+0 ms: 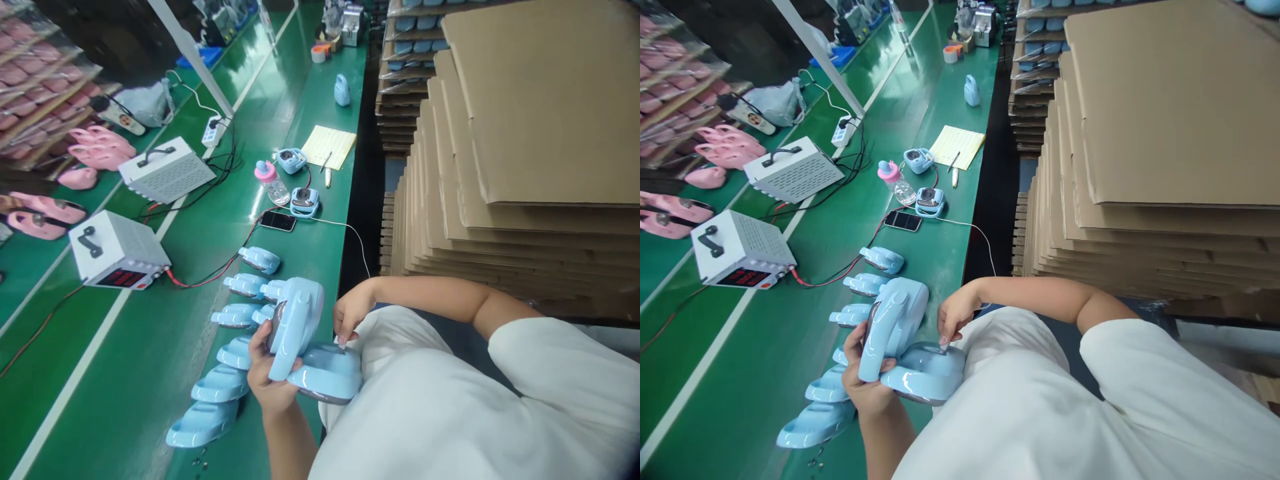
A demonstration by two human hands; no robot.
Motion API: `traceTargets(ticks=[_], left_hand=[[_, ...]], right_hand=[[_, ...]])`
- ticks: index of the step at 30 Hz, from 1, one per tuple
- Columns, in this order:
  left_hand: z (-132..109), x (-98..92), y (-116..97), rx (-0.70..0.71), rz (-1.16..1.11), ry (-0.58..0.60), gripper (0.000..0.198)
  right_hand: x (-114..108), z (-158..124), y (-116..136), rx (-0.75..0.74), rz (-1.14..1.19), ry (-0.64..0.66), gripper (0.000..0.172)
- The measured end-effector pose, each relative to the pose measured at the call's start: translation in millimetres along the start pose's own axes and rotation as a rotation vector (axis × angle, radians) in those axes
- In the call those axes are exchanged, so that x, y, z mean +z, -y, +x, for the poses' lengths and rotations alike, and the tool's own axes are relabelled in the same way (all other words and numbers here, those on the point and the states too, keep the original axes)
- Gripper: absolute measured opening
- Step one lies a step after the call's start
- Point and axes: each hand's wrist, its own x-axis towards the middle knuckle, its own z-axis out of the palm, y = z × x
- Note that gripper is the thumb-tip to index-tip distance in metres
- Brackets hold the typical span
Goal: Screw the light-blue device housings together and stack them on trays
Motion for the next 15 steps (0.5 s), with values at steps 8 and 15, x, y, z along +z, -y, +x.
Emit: traceTargets(ticks=[8, 15], left_hand=[[5.7, 0.1, -8.5, 0.008, 0.076, 0.067, 0.015], [8.3, 8.2, -9.4, -0.045, 0.072, 0.08, 0.028]], right_hand=[[-1.6, -1.0, 1.2, -0.037, -0.061, 0.011, 0.052], [-0.6, -4.7, 6.0, -0.041, -0.24, 0.039, 0.052]])
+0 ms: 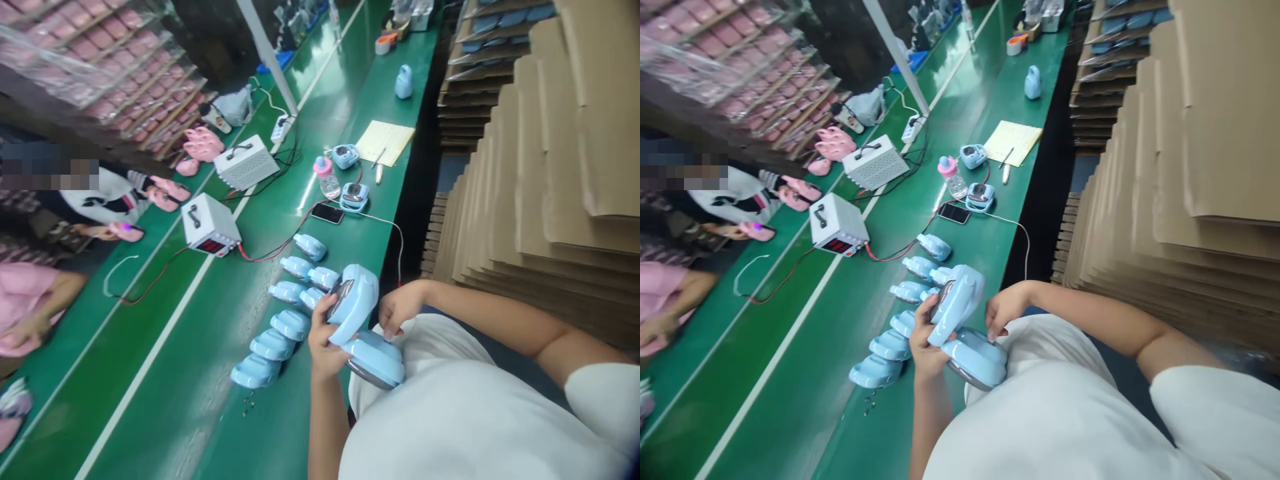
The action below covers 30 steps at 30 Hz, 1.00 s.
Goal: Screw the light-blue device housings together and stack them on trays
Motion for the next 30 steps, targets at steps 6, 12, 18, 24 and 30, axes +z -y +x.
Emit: traceTargets(ticks=[6, 12, 18, 24, 30], left_hand=[[7, -1.4, -10, -0.051, 0.057, 0.078, 0.027], [13, 0.9, -20, -0.209, 0.309, 0.178, 0.019], [1, 0.9, -15, -0.323, 0.39, 0.041, 0.016], [-8, -6.3, -14, -0.422, 0.258, -0.1, 0.026], [-14, -17.3, -15, -0.351, 0.212, -0.172, 0.031]], right_hand=[[13, -4, 4, -0.094, -0.093, -0.113, 0.051], [27, -7, 6, -0.121, -0.018, -0.206, 0.045], [35, -6, 11, -0.005, -0.038, -0.46, 0.039], [28, -1, 23, -0.018, -0.067, -0.507, 0.041], [-2, -16, 19, -0.032, 0.03, -0.543, 0.05]])
